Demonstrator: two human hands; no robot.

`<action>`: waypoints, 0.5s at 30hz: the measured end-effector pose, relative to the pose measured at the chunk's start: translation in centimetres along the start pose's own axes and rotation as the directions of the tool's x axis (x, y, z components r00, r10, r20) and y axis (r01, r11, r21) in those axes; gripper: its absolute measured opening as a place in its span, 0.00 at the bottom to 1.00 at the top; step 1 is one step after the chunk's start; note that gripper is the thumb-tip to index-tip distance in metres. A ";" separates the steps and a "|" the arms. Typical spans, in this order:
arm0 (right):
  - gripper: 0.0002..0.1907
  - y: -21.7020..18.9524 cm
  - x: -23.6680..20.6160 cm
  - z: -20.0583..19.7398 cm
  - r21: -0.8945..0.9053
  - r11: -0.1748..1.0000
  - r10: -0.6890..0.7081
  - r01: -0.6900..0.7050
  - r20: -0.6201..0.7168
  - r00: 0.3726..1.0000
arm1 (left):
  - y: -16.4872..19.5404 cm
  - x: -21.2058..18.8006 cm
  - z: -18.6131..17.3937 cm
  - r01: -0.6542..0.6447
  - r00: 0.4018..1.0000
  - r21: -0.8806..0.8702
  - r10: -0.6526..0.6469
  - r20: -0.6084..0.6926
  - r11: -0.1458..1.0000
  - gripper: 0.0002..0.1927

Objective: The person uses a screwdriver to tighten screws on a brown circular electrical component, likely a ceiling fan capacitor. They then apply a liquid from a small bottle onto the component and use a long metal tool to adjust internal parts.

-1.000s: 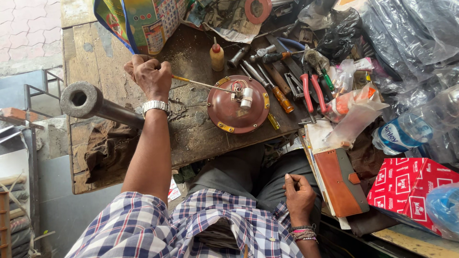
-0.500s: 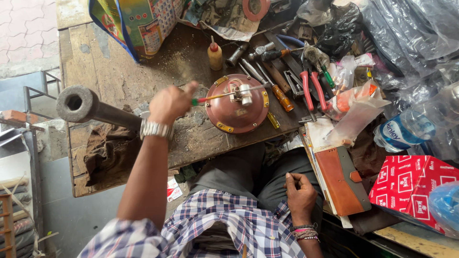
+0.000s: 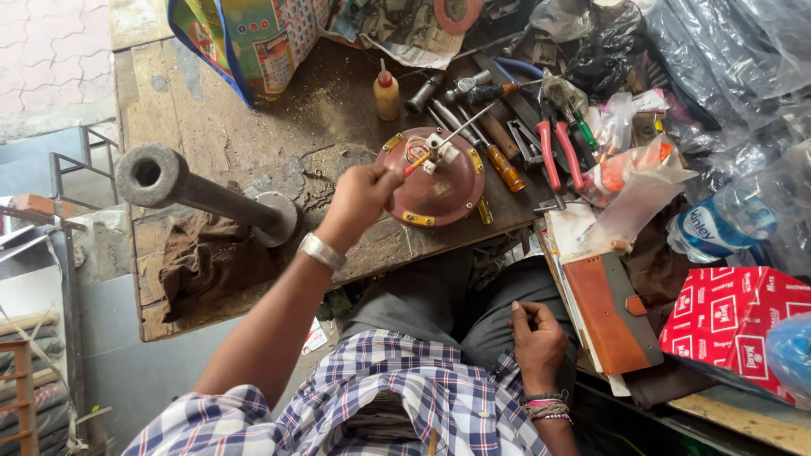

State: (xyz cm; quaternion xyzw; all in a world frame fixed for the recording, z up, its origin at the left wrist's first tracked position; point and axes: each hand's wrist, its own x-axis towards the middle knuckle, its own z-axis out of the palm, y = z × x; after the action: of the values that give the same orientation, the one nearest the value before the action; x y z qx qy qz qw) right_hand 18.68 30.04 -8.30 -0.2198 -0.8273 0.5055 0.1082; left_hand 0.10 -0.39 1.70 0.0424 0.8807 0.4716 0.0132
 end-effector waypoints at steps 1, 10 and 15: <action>0.10 0.0 0.0 0.0 0.009 1.000 -0.006 0.006 0.000 1.000 | -0.2 0.4 -0.3 0.178 0.979 -0.191 -0.154 0.131 0.965 0.11; 0.10 0.1 -0.1 -0.1 -0.015 0.999 -0.033 0.033 0.011 0.999 | 1.2 -0.1 2.0 -0.279 0.937 0.291 0.326 -0.127 0.915 0.08; 0.10 -0.8 0.0 -0.1 -0.080 0.995 -0.061 0.061 0.006 0.998 | 2.2 -0.8 1.4 -0.311 0.897 0.504 0.424 -0.124 0.805 0.09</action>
State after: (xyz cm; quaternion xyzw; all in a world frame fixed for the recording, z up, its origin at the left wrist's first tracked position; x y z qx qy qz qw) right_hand 18.52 29.74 -7.54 -0.1976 -0.8535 0.4687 0.1131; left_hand 1.11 1.88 2.75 0.1603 0.9385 0.2379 -0.1921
